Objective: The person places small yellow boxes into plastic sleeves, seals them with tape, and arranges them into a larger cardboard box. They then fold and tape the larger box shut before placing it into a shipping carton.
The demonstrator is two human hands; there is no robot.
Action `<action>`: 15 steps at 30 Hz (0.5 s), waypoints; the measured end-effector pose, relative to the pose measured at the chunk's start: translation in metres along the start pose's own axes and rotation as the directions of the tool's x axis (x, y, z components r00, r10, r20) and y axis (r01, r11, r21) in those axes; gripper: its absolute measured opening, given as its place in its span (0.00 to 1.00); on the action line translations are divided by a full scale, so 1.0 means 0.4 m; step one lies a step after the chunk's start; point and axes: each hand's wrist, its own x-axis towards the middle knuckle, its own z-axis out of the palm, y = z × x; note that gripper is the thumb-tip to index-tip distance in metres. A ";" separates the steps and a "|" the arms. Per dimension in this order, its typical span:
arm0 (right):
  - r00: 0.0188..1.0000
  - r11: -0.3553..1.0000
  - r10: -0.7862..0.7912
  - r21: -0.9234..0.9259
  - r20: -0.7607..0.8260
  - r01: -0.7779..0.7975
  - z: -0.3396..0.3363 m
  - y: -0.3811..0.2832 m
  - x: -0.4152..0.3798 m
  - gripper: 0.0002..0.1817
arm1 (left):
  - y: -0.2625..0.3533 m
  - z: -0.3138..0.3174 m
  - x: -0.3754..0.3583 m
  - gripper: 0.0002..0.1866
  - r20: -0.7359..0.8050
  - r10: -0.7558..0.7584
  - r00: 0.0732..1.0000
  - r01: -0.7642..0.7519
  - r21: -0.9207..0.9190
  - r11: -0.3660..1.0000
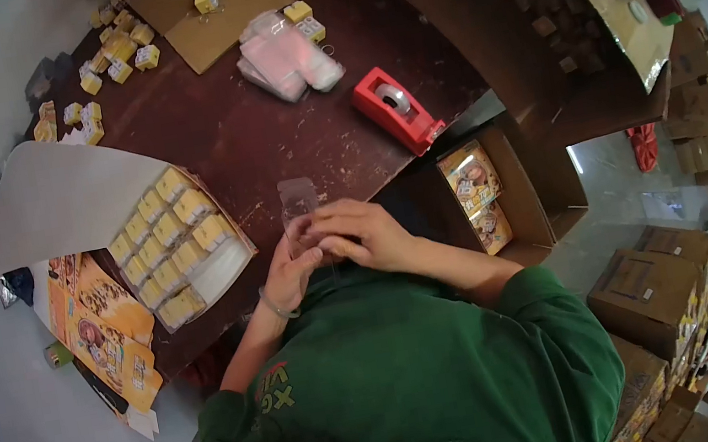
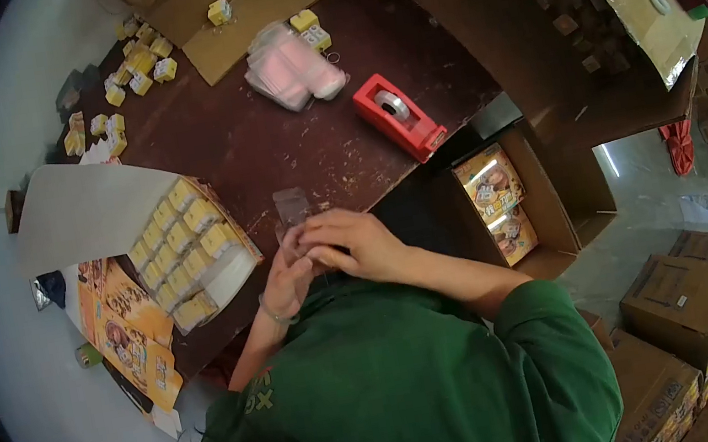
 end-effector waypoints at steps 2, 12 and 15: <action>0.983 0.985 0.095 0.129 0.155 -0.115 -0.013 -0.013 -0.004 0.09 | -0.029 0.016 -0.020 0.37 -0.023 0.013 1.000 -0.012 0.020 1.000; 0.967 0.974 0.220 0.076 -0.125 -0.212 0.029 0.044 0.002 0.13 | -0.038 -0.005 -0.026 0.19 -0.099 -0.227 0.969 0.213 -0.137 0.967; 0.946 0.942 0.229 0.195 0.229 -0.275 0.047 0.022 0.017 0.15 | -0.035 0.005 -0.021 0.16 -0.189 -0.247 0.950 0.198 -0.246 0.949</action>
